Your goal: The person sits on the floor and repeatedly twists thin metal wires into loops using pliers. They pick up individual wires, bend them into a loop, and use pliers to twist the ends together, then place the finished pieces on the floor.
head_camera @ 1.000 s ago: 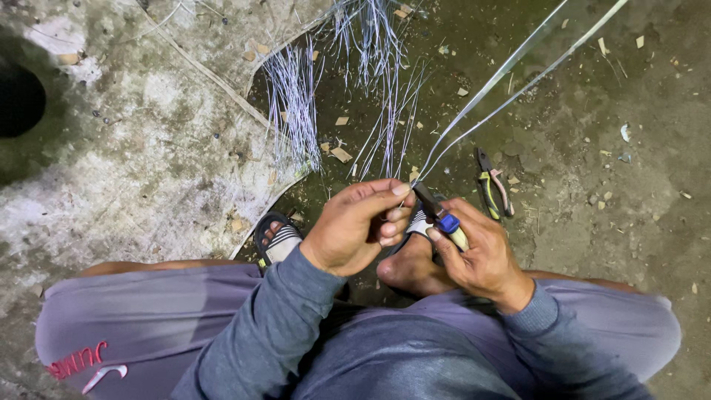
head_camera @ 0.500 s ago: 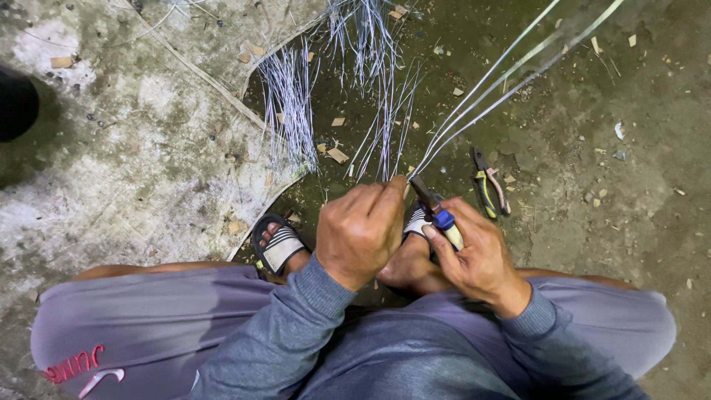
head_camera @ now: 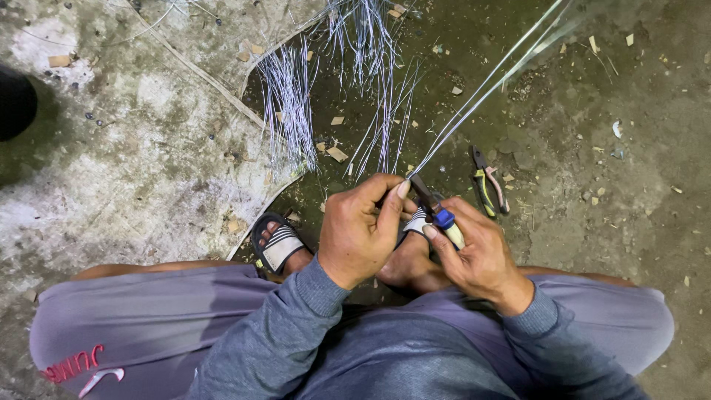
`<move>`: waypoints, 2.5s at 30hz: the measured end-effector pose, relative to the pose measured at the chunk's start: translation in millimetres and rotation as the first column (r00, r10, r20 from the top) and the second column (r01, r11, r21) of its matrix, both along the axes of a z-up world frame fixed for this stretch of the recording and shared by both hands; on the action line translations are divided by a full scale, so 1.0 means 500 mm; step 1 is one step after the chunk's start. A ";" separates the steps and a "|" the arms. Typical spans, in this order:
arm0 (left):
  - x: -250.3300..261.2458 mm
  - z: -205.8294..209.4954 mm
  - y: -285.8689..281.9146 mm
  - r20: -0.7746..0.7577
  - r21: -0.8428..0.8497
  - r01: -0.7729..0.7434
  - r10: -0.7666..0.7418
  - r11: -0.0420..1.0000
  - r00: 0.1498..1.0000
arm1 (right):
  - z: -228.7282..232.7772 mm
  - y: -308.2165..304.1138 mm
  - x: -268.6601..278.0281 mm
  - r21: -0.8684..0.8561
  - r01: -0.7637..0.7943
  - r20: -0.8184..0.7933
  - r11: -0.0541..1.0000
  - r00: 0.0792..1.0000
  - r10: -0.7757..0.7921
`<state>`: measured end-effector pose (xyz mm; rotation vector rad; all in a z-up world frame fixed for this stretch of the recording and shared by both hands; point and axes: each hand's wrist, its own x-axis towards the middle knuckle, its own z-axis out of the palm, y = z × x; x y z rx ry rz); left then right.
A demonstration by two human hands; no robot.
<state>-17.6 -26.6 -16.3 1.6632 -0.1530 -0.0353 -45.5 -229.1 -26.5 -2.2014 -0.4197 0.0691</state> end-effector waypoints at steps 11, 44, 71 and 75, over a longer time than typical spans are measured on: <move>0.003 -0.046 -0.010 -0.214 -0.207 0.006 -0.052 0.978 0.975 | -0.010 0.000 0.008 0.003 -0.020 0.013 1.000 1.000 0.020; 0.023 -0.275 -0.048 -0.617 -0.526 -0.258 -0.154 0.811 0.772 | -0.574 -0.241 0.118 -0.681 0.335 0.136 0.651 0.932 -0.337; 0.008 -0.520 -0.046 -0.702 0.088 -0.011 0.069 0.996 0.709 | -0.570 -0.023 0.127 0.252 0.501 -0.704 0.828 0.682 -0.198; 0.023 -0.554 -0.007 -0.562 0.420 0.035 0.230 0.907 0.795 | -0.628 -0.042 0.202 0.218 0.457 -0.672 0.863 0.711 -0.206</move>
